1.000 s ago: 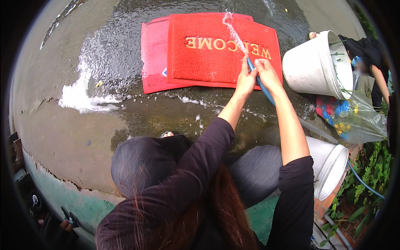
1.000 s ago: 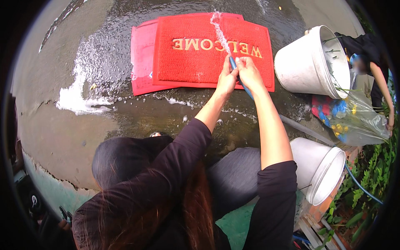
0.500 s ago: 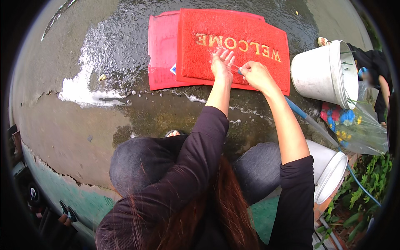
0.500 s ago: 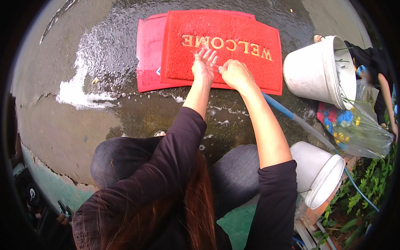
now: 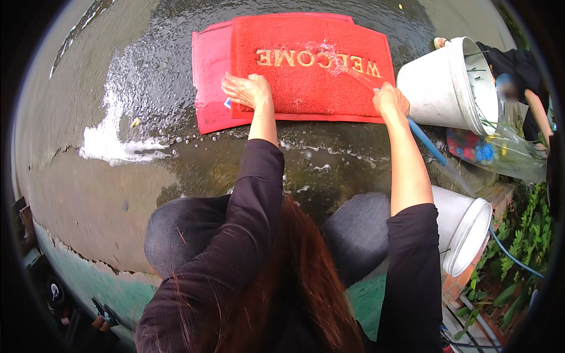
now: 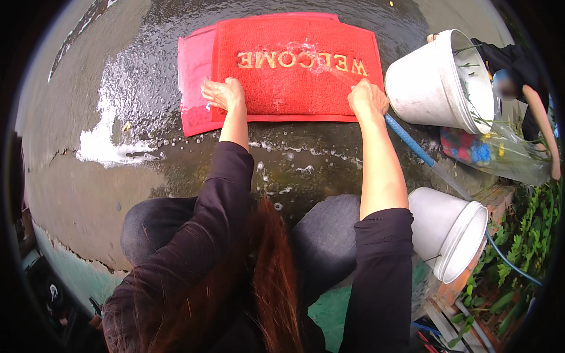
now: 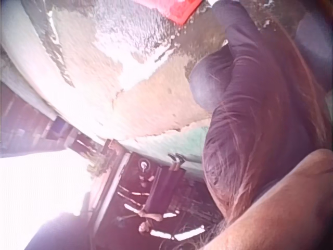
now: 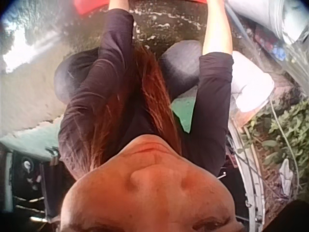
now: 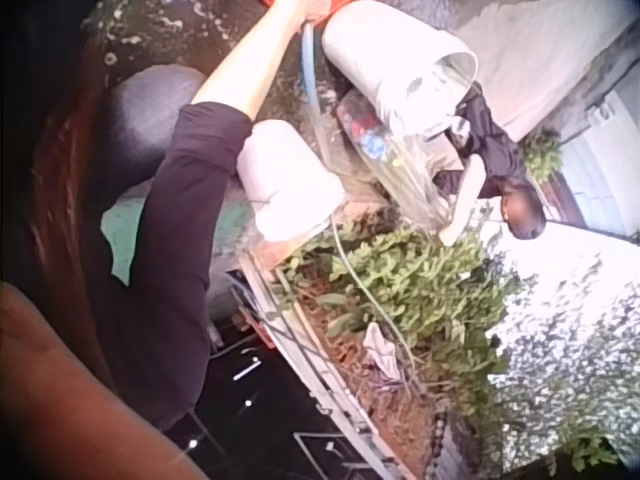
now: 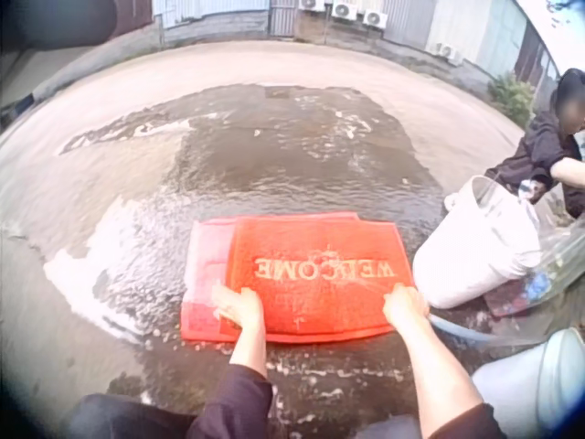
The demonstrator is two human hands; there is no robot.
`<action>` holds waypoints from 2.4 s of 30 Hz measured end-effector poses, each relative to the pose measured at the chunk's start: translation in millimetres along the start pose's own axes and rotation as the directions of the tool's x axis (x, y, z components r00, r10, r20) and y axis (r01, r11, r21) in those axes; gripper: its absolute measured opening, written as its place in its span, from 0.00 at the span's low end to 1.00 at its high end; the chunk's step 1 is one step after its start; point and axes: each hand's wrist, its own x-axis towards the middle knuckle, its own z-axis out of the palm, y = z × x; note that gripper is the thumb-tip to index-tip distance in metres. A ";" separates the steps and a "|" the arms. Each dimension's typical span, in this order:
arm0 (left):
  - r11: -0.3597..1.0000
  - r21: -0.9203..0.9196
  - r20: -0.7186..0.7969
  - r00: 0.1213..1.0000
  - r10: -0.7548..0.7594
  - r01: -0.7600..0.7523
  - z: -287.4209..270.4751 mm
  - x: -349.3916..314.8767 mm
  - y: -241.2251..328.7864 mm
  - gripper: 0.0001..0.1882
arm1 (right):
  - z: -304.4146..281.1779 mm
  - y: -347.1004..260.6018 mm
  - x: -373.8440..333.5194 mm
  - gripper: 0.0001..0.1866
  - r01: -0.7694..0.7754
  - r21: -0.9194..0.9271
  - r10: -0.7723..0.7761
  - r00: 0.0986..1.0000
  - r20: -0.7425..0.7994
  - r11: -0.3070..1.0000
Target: The person scrubs two red welcome mats with a blue sponge and soapy water, then rinses them with a hose. The person flips the mats to clean both sides and repeatedly pours water over them to remove soap.
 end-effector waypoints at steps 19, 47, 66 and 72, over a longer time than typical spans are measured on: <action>0.929 -0.367 0.726 0.635 0.264 0.034 -15.7 61.5 150.2 0.18 | -21.2 83.6 -31.5 0.11 0.093 0.245 -0.065 0.990 -0.121 0.965; 0.113 -0.024 0.517 0.084 0.852 -0.993 -133.6 -11.6 398.5 0.19 | -85.7 124.4 -81.4 0.12 0.107 0.419 0.051 0.936 -0.349 0.902; -0.137 -0.507 0.858 -0.514 0.014 -0.851 -13.6 -178.3 98.0 0.18 | -51.3 129.6 -57.2 0.12 0.198 0.407 -0.140 0.976 -0.168 0.892; 0.048 -0.002 0.988 -0.010 -0.157 -0.999 -79.0 -64.7 20.2 0.17 | -36.5 100.8 -44.0 0.10 0.350 0.363 -0.329 0.937 -0.119 0.864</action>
